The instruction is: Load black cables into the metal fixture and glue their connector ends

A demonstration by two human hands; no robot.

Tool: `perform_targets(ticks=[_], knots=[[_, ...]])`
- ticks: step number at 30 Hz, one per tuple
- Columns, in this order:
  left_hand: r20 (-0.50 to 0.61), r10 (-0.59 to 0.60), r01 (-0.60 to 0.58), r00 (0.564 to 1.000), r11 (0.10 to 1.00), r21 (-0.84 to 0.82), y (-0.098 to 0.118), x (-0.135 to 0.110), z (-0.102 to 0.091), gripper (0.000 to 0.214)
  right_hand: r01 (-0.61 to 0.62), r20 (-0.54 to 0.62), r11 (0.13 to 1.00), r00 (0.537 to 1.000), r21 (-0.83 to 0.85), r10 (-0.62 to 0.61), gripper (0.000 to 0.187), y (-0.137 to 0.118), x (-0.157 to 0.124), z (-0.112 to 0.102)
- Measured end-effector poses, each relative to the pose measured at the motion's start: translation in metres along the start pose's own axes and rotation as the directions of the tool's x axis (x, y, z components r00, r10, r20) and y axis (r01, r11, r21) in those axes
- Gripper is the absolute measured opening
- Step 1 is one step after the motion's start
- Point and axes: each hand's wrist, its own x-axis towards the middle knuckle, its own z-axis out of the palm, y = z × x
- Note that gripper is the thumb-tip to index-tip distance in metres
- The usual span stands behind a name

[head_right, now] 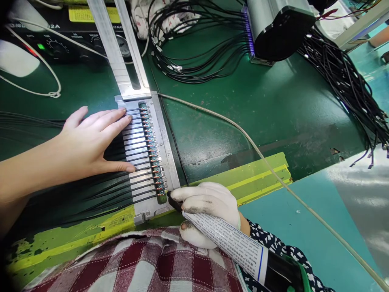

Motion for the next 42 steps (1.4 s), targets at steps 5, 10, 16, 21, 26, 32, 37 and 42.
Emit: perform_targets(ticks=[5, 10, 16, 21, 26, 32, 37, 42], knots=[[-0.034, 0.017, -0.019, 0.999, 0.998, -0.062, -0.002, 0.002, 0.002, 0.117, -0.011, -0.004, 1.000, 1.000, 0.022, 0.011, 0.010, 0.000, -0.001, 0.001], [-0.046, 0.021, -0.024, 0.999, 0.997, -0.072, -0.002, 0.002, 0.002, 0.120, -0.032, -0.001, 0.999, 1.000, 0.029, 0.032, 0.014, 0.002, -0.002, 0.002], [-0.030, 0.007, -0.009, 1.000, 0.997, -0.083, -0.002, 0.000, 0.000, 0.123, -0.038, 0.028, 0.999, 0.999, 0.020, 0.038, 0.014, 0.003, 0.000, 0.001], [-0.020, 0.000, -0.001, 1.000, 0.996, -0.085, -0.001, 0.001, 0.001, 0.124, -0.022, 0.030, 1.000, 0.999, 0.014, 0.022, 0.011, 0.002, 0.000, 0.000], [-0.024, 0.004, -0.006, 1.000, 0.997, -0.083, -0.002, 0.002, 0.002, 0.124, -0.007, 0.028, 1.000, 1.000, 0.019, 0.006, 0.008, 0.002, -0.002, -0.001], [-0.032, -0.003, 0.000, 0.999, 0.995, -0.097, -0.002, 0.002, 0.003, 0.123, -0.002, 0.012, 0.999, 1.000, 0.042, 0.002, 0.008, 0.002, -0.004, 0.000], [-0.013, -0.007, 0.006, 1.000, 0.995, -0.103, -0.001, 0.000, 0.001, 0.118, -0.019, -0.145, 0.991, 0.989, 0.134, 0.038, 0.013, 0.002, -0.006, 0.000], [-0.004, -0.021, 0.021, 1.000, 0.996, -0.085, -0.005, 0.002, 0.003, 0.115, -0.244, -0.210, 0.855, 0.905, 0.458, 0.371, 0.014, -0.002, -0.013, 0.003]])
